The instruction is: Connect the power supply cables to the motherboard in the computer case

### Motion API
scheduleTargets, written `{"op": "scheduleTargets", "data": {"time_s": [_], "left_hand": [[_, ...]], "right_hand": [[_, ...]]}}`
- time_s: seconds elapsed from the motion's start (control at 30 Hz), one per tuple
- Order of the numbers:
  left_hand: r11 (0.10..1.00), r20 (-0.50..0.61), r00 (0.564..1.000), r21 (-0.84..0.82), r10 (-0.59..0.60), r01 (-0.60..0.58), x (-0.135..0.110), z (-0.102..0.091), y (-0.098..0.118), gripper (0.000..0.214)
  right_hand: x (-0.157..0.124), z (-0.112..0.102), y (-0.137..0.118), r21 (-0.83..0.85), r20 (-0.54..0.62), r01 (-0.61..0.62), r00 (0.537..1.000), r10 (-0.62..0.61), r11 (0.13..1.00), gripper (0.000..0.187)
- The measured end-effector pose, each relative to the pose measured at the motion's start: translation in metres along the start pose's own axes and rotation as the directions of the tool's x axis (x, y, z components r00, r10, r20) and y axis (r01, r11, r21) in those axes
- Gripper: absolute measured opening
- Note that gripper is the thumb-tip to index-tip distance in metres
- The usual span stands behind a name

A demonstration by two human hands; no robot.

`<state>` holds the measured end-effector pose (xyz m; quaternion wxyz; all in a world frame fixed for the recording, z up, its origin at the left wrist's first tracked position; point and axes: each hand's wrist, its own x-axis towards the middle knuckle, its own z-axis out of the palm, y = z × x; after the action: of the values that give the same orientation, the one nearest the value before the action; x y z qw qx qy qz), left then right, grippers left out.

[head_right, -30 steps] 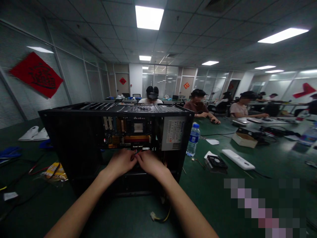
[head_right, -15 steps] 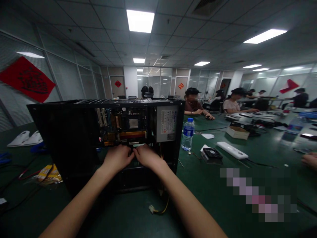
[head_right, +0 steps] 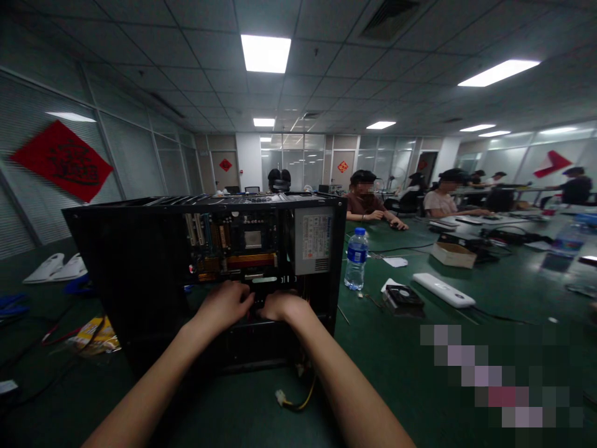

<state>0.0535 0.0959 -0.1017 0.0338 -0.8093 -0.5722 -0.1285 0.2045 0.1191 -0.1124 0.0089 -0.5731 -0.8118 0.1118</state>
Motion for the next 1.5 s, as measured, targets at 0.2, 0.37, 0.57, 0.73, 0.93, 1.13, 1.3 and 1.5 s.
{"op": "scheduleTargets", "data": {"time_s": [0.2, 0.37, 0.57, 0.73, 0.93, 1.13, 1.3, 1.5], "left_hand": [[0.999, -0.001, 1.0, -0.048, 0.0, 0.0, -0.001, 0.001, -0.001, 0.03], [0.993, -0.068, 0.998, -0.117, -0.01, 0.002, 0.001, -0.004, -0.002, 0.033], [0.938, -0.148, 0.983, -0.312, 0.112, -0.154, -0.006, -0.036, -0.007, 0.04], [0.805, -0.127, 0.928, -0.466, 0.351, -0.368, -0.02, -0.057, -0.017, 0.057], [0.812, 0.106, 0.942, -0.543, 0.318, -0.213, -0.037, -0.082, -0.014, 0.055], [0.861, 0.411, 0.812, -0.466, 0.415, -0.204, -0.06, -0.117, -0.015, 0.032], [0.889, 0.414, 0.831, -0.416, 0.371, -0.19, -0.068, -0.128, -0.015, 0.018], [0.852, 0.351, 0.846, -0.482, 0.402, -0.206, -0.076, -0.129, -0.008, 0.025]], "right_hand": [[-0.009, -0.002, -0.004, -0.038, -0.057, 0.054, 0.997, -0.056, 0.998, 0.039], [-0.012, -0.005, -0.011, -0.025, -0.347, 0.1, 0.932, -0.103, 0.995, 0.035], [-0.017, -0.01, -0.017, 0.361, -0.711, 0.315, 0.702, 0.04, 0.877, 0.03], [-0.035, -0.023, -0.028, 0.536, -0.822, 0.617, 0.538, 0.189, 0.576, 0.042], [-0.047, -0.025, -0.029, 0.574, -0.802, 0.678, 0.578, 0.15, 0.459, 0.052], [-0.046, -0.026, -0.027, 0.601, -0.795, 0.705, 0.579, 0.182, 0.377, 0.056], [-0.05, -0.028, -0.025, 0.587, -0.789, 0.685, 0.603, 0.115, 0.432, 0.054], [-0.083, -0.044, -0.041, 0.345, -0.679, 0.723, 0.632, -0.373, 0.598, 0.041]]}}
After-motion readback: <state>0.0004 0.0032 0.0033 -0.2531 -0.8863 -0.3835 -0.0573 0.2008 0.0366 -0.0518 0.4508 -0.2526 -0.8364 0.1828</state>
